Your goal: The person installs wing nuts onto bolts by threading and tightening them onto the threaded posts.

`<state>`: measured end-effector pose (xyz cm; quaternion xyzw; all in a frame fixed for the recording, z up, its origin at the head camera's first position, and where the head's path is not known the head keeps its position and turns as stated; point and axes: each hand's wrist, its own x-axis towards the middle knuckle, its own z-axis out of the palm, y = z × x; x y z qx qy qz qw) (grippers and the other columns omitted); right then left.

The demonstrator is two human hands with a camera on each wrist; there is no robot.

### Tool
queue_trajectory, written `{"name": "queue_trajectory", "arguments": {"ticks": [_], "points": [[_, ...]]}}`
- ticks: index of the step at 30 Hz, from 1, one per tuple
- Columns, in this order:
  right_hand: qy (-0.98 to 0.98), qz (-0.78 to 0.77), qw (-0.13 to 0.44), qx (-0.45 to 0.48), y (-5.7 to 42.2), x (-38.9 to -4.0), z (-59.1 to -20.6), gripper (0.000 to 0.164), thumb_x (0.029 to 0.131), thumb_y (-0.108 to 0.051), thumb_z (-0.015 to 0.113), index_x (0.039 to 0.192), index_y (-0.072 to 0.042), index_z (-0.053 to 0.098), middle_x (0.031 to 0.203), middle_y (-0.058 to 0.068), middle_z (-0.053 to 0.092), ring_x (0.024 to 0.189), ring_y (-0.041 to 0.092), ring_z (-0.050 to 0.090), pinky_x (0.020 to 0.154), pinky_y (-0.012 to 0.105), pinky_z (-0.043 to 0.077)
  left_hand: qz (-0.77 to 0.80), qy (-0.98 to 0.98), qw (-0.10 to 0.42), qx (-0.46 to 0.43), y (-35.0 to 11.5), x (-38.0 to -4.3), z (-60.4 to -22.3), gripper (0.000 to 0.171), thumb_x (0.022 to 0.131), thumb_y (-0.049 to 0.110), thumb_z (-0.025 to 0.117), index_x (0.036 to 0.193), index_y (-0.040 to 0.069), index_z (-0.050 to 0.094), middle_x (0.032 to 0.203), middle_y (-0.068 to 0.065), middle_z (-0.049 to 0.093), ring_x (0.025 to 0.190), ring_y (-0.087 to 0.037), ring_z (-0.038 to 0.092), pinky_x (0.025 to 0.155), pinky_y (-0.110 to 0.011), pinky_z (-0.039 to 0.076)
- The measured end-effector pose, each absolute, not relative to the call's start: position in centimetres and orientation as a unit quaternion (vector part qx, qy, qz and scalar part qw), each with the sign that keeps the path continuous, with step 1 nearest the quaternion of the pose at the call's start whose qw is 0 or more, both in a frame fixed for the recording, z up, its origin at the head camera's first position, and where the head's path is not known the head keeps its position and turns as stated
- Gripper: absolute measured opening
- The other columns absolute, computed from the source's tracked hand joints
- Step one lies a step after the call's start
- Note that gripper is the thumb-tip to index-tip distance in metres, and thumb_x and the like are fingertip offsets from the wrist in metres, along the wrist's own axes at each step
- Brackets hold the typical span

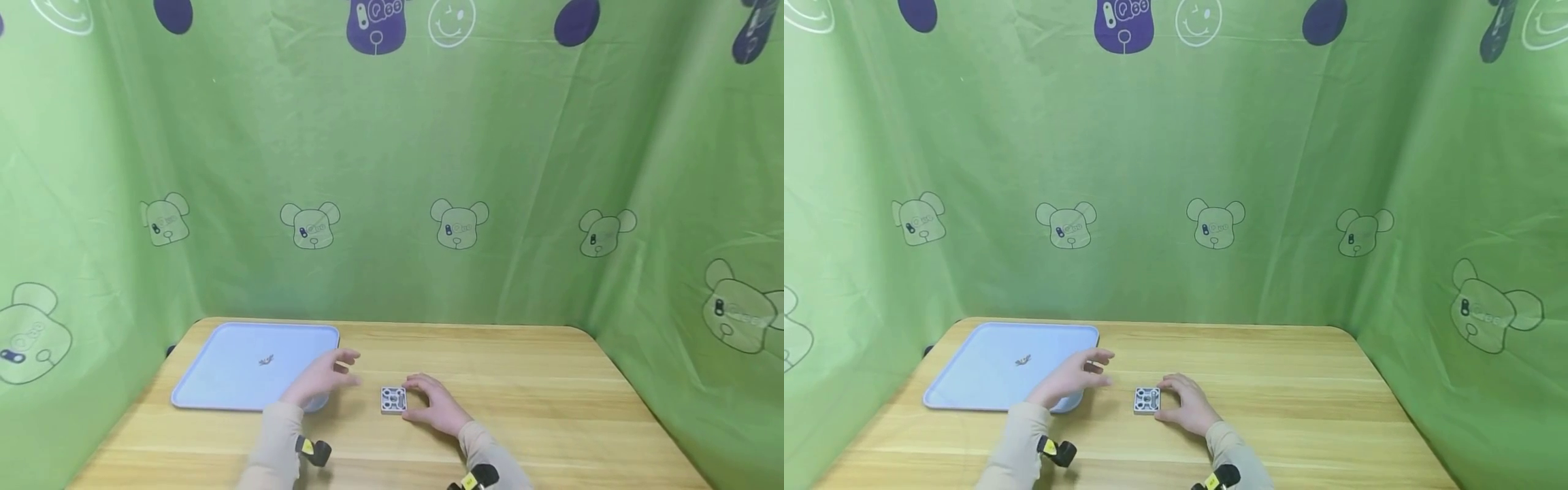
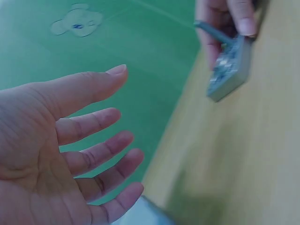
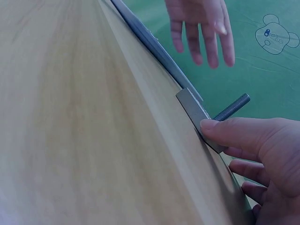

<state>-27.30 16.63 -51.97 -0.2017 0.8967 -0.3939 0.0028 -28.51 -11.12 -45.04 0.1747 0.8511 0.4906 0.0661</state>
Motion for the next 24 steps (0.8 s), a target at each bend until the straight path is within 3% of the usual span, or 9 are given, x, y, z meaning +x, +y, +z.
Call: {"name": "queue_trajectory", "arguments": {"ticks": [17,20,24], "points": [[0.897,-0.392,-0.004,-0.202,16.5,-27.4,-52.0,0.06,0.076,-0.032,0.08,0.126,-0.007,0.06,0.143,0.02,0.05,0.139,0.047,0.033,0.111,0.069,0.019,0.591,0.804,-0.043,0.05,-19.4,-29.0,-42.4,0.053,0.091,0.022,0.067,0.138,0.005,0.05,0.137,-0.018,0.056,0.121,-0.029,0.057,0.106,-0.044,0.042],[0.896,-0.392,-0.016,-0.209,16.5,-27.4,-52.0,0.059,0.075,-0.032,0.08,0.125,-0.006,0.06,0.141,0.021,0.051,0.137,0.048,0.035,0.109,0.07,0.02,0.605,0.793,-0.068,0.012,-20.8,-29.2,-42.9,0.05,0.094,0.023,0.064,0.139,0.005,0.05,0.136,-0.018,0.056,0.112,-0.016,0.061,0.095,-0.031,0.049],[0.899,-0.377,-0.034,-0.219,16.5,-27.3,-52.2,0.058,0.076,-0.033,0.079,0.123,-0.005,0.061,0.138,0.021,0.053,0.133,0.049,0.039,0.106,0.07,0.025,0.632,0.767,-0.096,-0.049,-22.1,-29.4,-44.0,0.049,0.095,0.027,0.062,0.138,0.007,0.05,0.131,-0.015,0.057,0.096,0.003,0.056,0.079,-0.018,0.049]]}}
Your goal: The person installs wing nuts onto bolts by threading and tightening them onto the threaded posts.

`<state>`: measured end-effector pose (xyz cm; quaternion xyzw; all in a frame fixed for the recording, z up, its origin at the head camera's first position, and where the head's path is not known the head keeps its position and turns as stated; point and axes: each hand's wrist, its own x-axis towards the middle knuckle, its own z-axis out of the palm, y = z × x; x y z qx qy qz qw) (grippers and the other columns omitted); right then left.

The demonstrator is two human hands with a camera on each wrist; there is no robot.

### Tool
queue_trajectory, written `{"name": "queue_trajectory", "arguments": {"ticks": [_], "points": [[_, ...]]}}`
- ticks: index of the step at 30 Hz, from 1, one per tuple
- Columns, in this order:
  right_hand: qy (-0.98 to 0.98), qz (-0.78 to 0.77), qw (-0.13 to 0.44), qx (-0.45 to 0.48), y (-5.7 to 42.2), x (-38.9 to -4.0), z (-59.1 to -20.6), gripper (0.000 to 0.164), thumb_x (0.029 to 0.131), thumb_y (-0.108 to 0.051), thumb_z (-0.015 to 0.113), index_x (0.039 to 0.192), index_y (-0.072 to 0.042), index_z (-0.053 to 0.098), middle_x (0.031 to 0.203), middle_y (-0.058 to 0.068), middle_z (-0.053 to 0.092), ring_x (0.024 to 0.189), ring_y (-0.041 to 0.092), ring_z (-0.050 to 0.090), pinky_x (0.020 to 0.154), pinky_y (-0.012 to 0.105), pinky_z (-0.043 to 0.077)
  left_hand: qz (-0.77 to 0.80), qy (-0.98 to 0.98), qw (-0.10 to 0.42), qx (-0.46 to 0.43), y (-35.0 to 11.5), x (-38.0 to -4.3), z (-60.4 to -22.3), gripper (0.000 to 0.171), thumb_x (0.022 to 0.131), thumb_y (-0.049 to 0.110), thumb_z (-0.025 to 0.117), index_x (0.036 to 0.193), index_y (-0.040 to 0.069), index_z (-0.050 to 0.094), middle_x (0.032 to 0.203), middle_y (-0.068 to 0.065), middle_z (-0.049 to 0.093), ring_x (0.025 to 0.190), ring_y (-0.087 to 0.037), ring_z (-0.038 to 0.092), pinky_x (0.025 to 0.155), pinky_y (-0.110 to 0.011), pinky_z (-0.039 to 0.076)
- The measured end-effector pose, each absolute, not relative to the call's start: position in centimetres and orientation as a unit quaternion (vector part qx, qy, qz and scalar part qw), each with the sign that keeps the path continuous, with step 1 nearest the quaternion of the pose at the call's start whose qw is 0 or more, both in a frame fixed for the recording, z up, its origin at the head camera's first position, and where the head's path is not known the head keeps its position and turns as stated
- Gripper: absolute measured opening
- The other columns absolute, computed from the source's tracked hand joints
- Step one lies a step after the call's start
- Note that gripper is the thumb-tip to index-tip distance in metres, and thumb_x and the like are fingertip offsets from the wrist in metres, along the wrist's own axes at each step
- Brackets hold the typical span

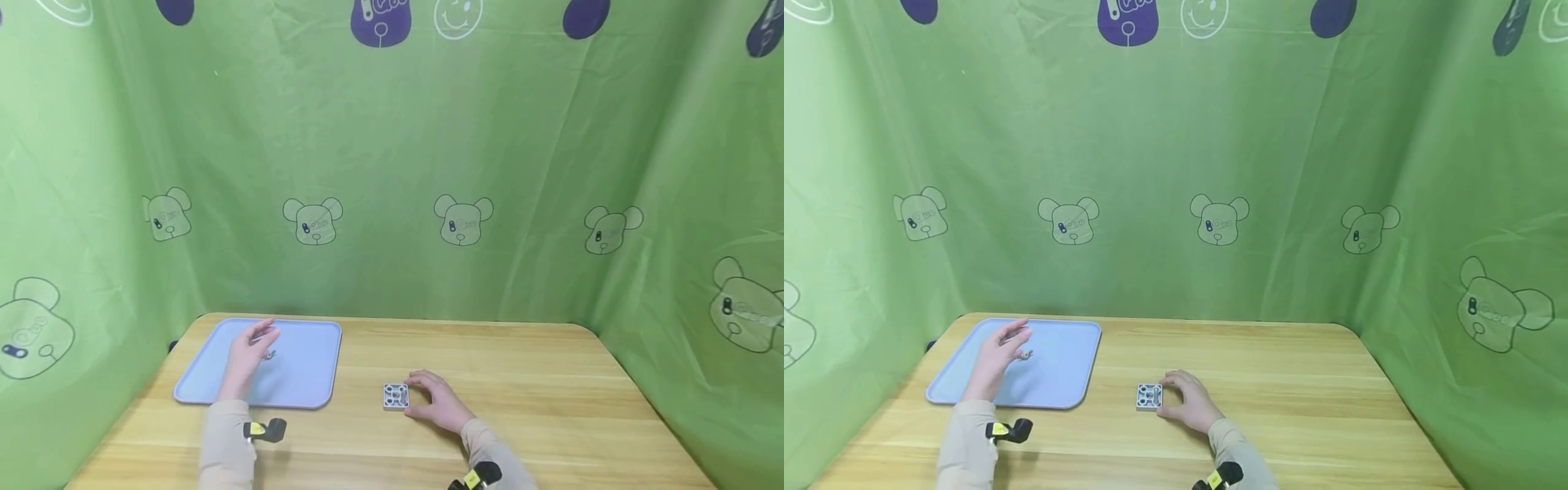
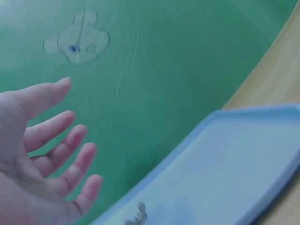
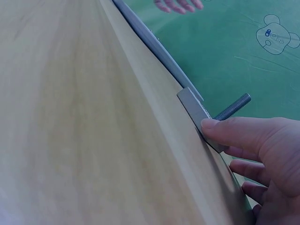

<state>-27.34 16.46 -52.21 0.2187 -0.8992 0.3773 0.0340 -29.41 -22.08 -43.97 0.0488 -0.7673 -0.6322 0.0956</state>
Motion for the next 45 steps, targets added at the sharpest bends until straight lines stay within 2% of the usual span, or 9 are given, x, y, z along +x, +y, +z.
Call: {"name": "queue_trajectory", "arguments": {"ticks": [3,5,11,16,24,27,31,38,45], "points": [[-0.9,0.379,0.028,0.213,16.5,-27.4,-52.2,0.058,0.076,-0.032,0.079,0.124,-0.006,0.061,0.138,0.02,0.053,0.134,0.048,0.04,0.108,0.069,0.025,-0.639,-0.756,0.112,0.087,-22.7,-29.7,-45.0,0.052,0.094,0.031,0.063,0.139,0.007,0.05,0.129,-0.013,0.058,0.096,0.004,0.053,0.083,-0.017,0.047],[-0.897,0.391,0.017,0.205,16.5,-27.4,-52.1,0.059,0.075,-0.031,0.08,0.125,-0.006,0.061,0.14,0.02,0.052,0.136,0.047,0.038,0.11,0.068,0.023,-0.635,-0.756,0.119,0.106,-23.0,-29.8,-45.8,0.054,0.094,0.032,0.063,0.139,0.006,0.05,0.13,-0.015,0.057,0.102,-0.002,0.052,0.086,-0.018,0.045],[-0.901,0.388,0.008,0.196,16.6,-27.5,-52.0,0.059,0.075,-0.029,0.08,0.126,-0.007,0.06,0.142,0.018,0.051,0.139,0.046,0.034,0.111,0.068,0.02,-0.624,-0.761,0.12,0.131,-23.7,-30.0,-47.7,0.056,0.094,0.026,0.063,0.139,-0.003,0.046,0.138,-0.027,0.048,0.124,-0.03,0.046,0.104,-0.04,0.039],[-0.898,0.396,0.002,0.193,16.6,-27.5,-51.7,0.059,0.075,-0.03,0.08,0.126,-0.008,0.06,0.143,0.018,0.05,0.14,0.045,0.033,0.112,0.068,0.02,-0.608,-0.776,0.096,0.138,-24.2,-30.4,-48.7,0.057,0.094,0.024,0.062,0.141,-0.004,0.043,0.143,-0.03,0.042,0.133,-0.04,0.04,0.112,-0.052,0.032],[-0.897,0.394,0.0,0.199,16.4,-27.3,-51.5,0.06,0.076,-0.029,0.08,0.127,-0.006,0.059,0.143,0.021,0.049,0.139,0.047,0.033,0.111,0.069,0.02,-0.544,-0.82,0.09,0.153,-24.0,-30.6,-49.3,0.049,0.09,0.02,0.066,0.131,-0.006,0.054,0.138,-0.032,0.048,0.131,-0.045,0.042,0.112,-0.053,0.031],[-0.897,0.395,-0.001,0.2,16.3,-27.3,-51.6,0.06,0.076,-0.03,0.079,0.127,-0.006,0.059,0.143,0.02,0.049,0.139,0.047,0.033,0.111,0.069,0.02,-0.492,-0.849,0.105,0.164,-23.7,-30.5,-49.5,0.043,0.088,0.019,0.068,0.123,-0.004,0.061,0.131,-0.028,0.056,0.125,-0.046,0.047,0.109,-0.053,0.033],[-0.896,0.396,-0.006,0.201,16.2,-27.2,-51.6,0.059,0.076,-0.03,0.08,0.126,-0.008,0.06,0.143,0.02,0.049,0.139,0.047,0.033,0.111,0.068,0.019,-0.441,-0.87,0.127,0.178,-23.3,-30.5,-49.6,0.037,0.084,0.02,0.071,0.116,0.0,0.067,0.125,-0.024,0.062,0.122,-0.047,0.048,0.109,-0.055,0.027],[-0.897,0.393,-0.005,0.2,16.3,-27.0,-51.6,0.059,0.076,-0.03,0.079,0.127,-0.008,0.06,0.143,0.019,0.049,0.14,0.046,0.032,0.111,0.069,0.019,-0.406,-0.879,0.162,0.192,-22.5,-30.6,-49.9,0.028,0.081,0.016,0.073,0.105,0.003,0.072,0.113,-0.022,0.069,0.113,-0.045,0.052,0.103,-0.053,0.027],[-0.897,0.394,-0.003,0.199,16.4,-26.9,-51.4,0.059,0.076,-0.03,0.079,0.127,-0.007,0.059,0.143,0.019,0.049,0.14,0.046,0.032,0.111,0.069,0.019,-0.387,-0.888,0.17,0.183,-22.2,-30.8,-50.0,0.023,0.081,0.014,0.073,0.1,0.002,0.073,0.109,-0.022,0.069,0.11,-0.044,0.052,0.098,-0.052,0.026]]}}
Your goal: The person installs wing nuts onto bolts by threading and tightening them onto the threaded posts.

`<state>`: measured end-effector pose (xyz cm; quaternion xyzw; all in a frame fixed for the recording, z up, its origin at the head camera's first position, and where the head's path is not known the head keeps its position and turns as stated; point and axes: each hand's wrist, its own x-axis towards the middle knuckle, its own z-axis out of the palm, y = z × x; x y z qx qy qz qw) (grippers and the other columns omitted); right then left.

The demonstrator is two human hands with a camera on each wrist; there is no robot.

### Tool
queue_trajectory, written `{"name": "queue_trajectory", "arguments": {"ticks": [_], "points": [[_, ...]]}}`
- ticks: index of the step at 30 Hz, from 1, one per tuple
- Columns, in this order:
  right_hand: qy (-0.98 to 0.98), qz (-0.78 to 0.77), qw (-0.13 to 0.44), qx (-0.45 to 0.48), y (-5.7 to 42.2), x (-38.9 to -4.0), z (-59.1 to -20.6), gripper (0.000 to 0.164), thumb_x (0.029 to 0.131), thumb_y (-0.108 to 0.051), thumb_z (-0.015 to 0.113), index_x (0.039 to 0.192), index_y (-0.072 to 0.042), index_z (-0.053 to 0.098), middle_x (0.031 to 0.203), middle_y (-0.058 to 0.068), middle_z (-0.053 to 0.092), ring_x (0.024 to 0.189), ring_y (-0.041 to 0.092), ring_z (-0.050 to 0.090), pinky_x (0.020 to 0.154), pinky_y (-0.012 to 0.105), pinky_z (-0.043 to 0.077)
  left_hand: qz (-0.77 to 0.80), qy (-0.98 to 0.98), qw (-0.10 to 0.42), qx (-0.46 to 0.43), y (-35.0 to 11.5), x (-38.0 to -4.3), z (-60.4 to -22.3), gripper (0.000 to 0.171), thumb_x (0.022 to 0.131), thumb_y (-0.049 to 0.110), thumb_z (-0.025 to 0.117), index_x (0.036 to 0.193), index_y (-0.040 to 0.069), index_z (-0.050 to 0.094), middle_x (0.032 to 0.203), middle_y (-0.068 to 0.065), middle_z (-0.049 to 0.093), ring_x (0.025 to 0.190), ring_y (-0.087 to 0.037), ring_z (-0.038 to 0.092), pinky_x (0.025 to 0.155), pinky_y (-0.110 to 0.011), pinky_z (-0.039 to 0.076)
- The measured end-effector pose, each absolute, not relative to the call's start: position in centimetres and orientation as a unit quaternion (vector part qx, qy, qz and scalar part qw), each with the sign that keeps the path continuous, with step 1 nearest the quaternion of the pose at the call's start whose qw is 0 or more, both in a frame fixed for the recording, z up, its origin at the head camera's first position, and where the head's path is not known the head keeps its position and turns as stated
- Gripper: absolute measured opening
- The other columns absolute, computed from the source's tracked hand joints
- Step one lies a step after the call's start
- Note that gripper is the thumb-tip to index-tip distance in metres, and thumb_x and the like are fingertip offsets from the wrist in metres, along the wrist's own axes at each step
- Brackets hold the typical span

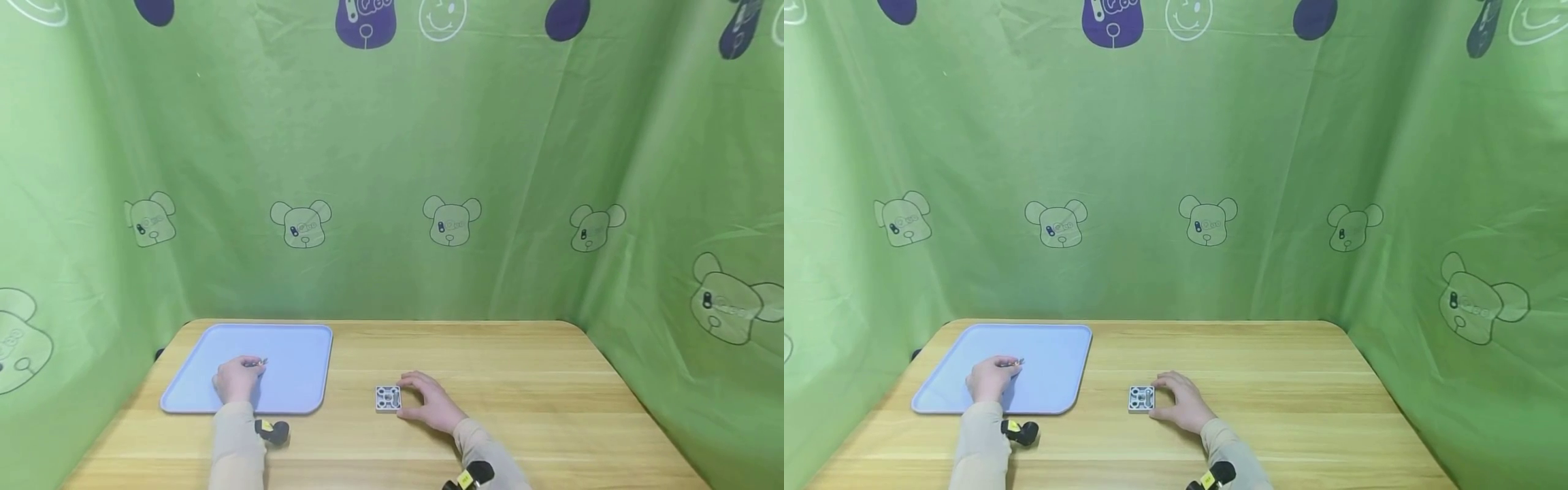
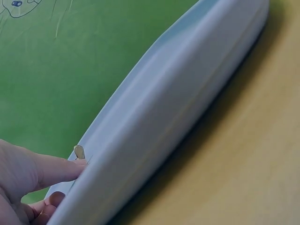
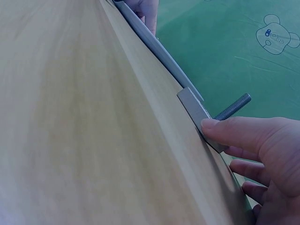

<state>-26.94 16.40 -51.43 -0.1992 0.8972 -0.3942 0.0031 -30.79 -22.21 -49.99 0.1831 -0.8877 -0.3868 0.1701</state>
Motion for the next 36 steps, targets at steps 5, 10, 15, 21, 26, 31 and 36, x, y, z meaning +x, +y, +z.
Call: {"name": "queue_trajectory", "arguments": {"ticks": [5,10,15,21,26,31,36], "points": [[0.899,-0.391,0.003,-0.198,16.4,-27.0,-51.6,0.059,0.076,-0.031,0.079,0.127,-0.008,0.06,0.143,0.018,0.05,0.14,0.046,0.032,0.111,0.068,0.019,-0.397,-0.887,0.158,0.175,-22.4,-30.4,-49.3,0.024,0.082,0.015,0.072,0.101,0.0,0.072,0.111,-0.023,0.069,0.111,-0.046,0.053,0.101,-0.054,0.026],[0.898,-0.392,0.001,-0.201,16.5,-27.0,-51.5,0.059,0.076,-0.03,0.079,0.127,-0.007,0.059,0.143,0.019,0.049,0.14,0.046,0.032,0.111,0.069,0.019,-0.431,-0.875,0.137,0.172,-22.7,-30.4,-48.7,0.027,0.084,0.014,0.069,0.105,-0.002,0.07,0.117,-0.025,0.066,0.112,-0.046,0.054,0.102,-0.054,0.033],[0.9,-0.386,0.001,-0.202,16.5,-27.0,-51.5,0.06,0.077,-0.031,0.079,0.127,-0.007,0.059,0.143,0.019,0.049,0.14,0.046,0.032,0.111,0.069,0.019,-0.448,-0.87,0.126,0.162,-22.9,-30.5,-48.1,0.027,0.086,0.013,0.067,0.108,-0.004,0.068,0.12,-0.03,0.061,0.112,-0.045,0.055,0.097,-0.055,0.039],[0.901,-0.384,-0.002,-0.203,16.5,-27.0,-51.7,0.059,0.076,-0.031,0.079,0.127,-0.008,0.06,0.143,0.018,0.05,0.14,0.046,0.033,0.111,0.069,0.02,-0.442,-0.875,0.139,0.143,-22.4,-30.3,-46.7,0.029,0.087,0.015,0.066,0.109,-0.004,0.067,0.117,-0.03,0.061,0.108,-0.044,0.056,0.096,-0.055,0.041],[0.9,-0.386,-0.008,-0.203,16.6,-27.0,-51.9,0.059,0.075,-0.031,0.08,0.126,-0.008,0.06,0.142,0.018,0.051,0.139,0.046,0.034,0.111,0.068,0.021,-0.453,-0.87,0.155,0.119,-21.3,-30.1,-45.0,0.027,0.086,0.013,0.068,0.106,-0.006,0.068,0.109,-0.028,0.065,0.1,-0.041,0.059,0.09,-0.051,0.043],[0.901,-0.386,-0.004,-0.2,16.6,-27.0,-51.9,0.059,0.076,-0.031,0.079,0.127,-0.009,0.06,0.143,0.018,0.05,0.14,0.045,0.033,0.111,0.069,0.02,-0.457,-0.871,0.152,0.101,-20.0,-29.9,-43.6,0.027,0.086,0.015,0.069,0.106,-0.004,0.069,0.108,-0.026,0.066,0.1,-0.039,0.061,0.088,-0.048,0.045],[0.901,-0.387,-0.001,-0.197,16.6,-27.1,-51.9,0.06,0.076,-0.031,0.079,0.127,-0.009,0.06,0.144,0.018,0.049,0.14,0.044,0.033,0.111,0.068,0.02,-0.454,-0.875,0.151,0.077,-18.4,-30.1,-42.5,0.028,0.086,0.016,0.07,0.107,-0.002,0.07,0.11,-0.025,0.067,0.103,-0.039,0.061,0.089,-0.049,0.046]]}}
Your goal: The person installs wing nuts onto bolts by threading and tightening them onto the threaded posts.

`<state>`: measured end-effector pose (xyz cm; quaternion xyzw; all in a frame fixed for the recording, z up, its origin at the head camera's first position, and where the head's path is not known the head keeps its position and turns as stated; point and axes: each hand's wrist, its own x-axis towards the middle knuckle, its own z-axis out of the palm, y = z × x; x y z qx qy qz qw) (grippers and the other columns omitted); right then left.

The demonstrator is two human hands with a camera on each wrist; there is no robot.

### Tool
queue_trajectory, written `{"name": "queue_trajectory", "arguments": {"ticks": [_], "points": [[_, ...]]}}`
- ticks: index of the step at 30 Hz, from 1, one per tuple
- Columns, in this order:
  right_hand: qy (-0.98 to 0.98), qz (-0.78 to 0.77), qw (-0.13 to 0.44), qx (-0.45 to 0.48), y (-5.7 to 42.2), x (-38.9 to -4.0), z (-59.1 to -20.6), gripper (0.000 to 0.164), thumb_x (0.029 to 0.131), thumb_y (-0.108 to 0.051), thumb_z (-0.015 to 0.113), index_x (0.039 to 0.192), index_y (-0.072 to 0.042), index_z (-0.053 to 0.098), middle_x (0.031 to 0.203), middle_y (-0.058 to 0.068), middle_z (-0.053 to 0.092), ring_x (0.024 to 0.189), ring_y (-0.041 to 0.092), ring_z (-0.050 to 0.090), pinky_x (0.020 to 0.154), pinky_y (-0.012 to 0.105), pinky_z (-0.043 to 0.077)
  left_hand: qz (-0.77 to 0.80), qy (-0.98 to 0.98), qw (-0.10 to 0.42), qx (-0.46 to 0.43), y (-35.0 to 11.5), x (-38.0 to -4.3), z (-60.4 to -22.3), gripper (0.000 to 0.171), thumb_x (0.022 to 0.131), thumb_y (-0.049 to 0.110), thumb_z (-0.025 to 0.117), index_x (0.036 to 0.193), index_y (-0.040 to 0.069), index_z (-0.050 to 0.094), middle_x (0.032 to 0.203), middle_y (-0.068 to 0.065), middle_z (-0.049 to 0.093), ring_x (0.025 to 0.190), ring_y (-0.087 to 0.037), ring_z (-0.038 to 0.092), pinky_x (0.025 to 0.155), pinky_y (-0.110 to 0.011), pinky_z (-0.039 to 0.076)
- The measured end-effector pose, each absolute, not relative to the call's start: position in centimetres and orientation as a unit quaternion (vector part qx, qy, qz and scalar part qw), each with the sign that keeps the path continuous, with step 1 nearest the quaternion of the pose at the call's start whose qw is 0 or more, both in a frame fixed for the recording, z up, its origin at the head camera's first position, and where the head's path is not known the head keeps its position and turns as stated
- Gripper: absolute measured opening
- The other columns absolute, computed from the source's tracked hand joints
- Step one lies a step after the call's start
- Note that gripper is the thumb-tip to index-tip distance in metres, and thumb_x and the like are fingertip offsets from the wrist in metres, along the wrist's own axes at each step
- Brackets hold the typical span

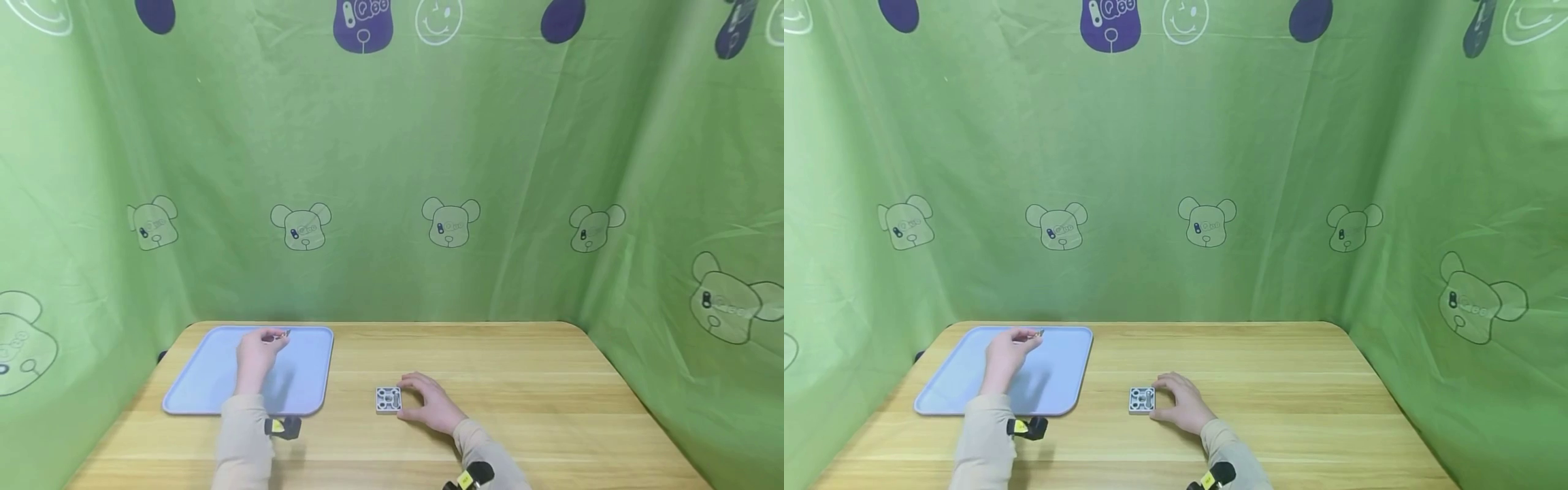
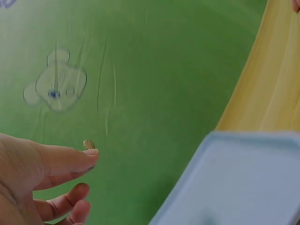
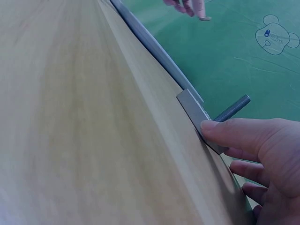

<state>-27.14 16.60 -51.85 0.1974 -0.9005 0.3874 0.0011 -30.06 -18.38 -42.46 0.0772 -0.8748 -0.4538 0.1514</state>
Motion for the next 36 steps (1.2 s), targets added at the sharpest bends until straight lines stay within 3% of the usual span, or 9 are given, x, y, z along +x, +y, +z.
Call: {"name": "queue_trajectory", "arguments": {"ticks": [16,24,36], "points": [[-0.903,0.383,0.006,0.197,16.6,-27.1,-51.8,0.06,0.075,-0.03,0.079,0.127,-0.008,0.06,0.143,0.018,0.05,0.139,0.045,0.034,0.11,0.069,0.021,-0.44,-0.886,0.148,-0.012,-11.3,-29.2,-40.6,0.017,0.084,0.015,0.072,0.098,0.006,0.072,0.101,-0.015,0.069,0.095,-0.03,0.063,0.083,-0.045,0.05],[-0.901,0.386,0.007,0.196,16.5,-27.0,-51.7,0.06,0.075,-0.029,0.08,0.127,-0.007,0.06,0.143,0.019,0.05,0.138,0.045,0.035,0.11,0.069,0.021,-0.431,-0.891,0.126,-0.071,-7.7,-28.1,-40.5,0.012,0.082,0.015,0.075,0.092,0.008,0.073,0.092,-0.009,0.068,0.085,-0.022,0.06,0.074,-0.035,0.048],[-0.901,0.385,0.0,0.202,16.7,-27.0,-51.6,0.06,0.076,-0.032,0.079,0.127,-0.008,0.059,0.143,0.019,0.05,0.139,0.046,0.034,0.11,0.07,0.021,-0.461,-0.864,0.004,-0.204,-5.1,-28.5,-43.1,0.015,0.081,0.016,0.075,0.094,0.009,0.071,0.092,-0.006,0.068,0.08,-0.016,0.058,0.071,-0.027,0.049]]}}
